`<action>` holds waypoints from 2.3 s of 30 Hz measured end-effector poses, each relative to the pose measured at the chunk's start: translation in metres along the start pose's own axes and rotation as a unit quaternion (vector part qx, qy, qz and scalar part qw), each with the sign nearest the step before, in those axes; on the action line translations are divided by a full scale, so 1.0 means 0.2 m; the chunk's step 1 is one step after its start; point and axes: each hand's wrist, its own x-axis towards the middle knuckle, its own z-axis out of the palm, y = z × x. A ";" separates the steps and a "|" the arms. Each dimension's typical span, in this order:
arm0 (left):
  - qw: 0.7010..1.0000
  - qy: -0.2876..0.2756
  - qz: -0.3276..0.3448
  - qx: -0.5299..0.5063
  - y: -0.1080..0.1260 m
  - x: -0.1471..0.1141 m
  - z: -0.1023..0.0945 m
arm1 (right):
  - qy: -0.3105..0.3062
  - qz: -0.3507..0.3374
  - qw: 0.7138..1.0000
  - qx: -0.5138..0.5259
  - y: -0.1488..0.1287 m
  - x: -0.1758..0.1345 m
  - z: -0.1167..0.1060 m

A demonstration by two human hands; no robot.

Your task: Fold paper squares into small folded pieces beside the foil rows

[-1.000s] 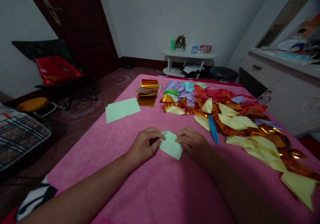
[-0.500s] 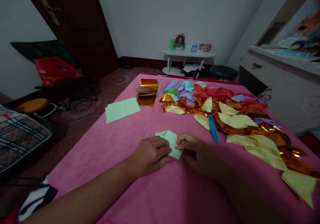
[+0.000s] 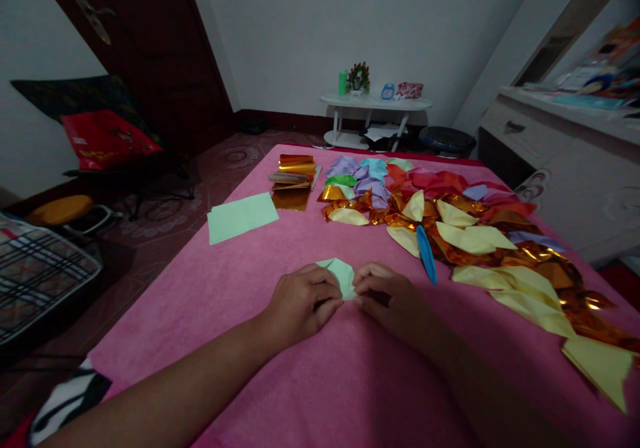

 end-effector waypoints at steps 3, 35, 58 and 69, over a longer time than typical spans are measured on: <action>0.999 0.008 -0.022 -0.032 0.00 0.01 0.00 | 0.019 0.024 1.000 0.001 -0.01 0.01 0.02; 0.999 -0.018 -0.014 -0.034 0.01 0.01 -0.01 | 0.055 0.064 0.995 -0.052 -0.02 0.03 0.08; 0.971 0.132 -0.169 -0.108 -0.10 0.03 -0.03 | 0.079 0.087 0.992 -0.047 -0.01 0.04 0.09; 0.990 0.034 -0.135 -0.025 -0.16 0.04 -0.03 | 0.052 0.081 0.994 -0.046 0.00 0.04 0.08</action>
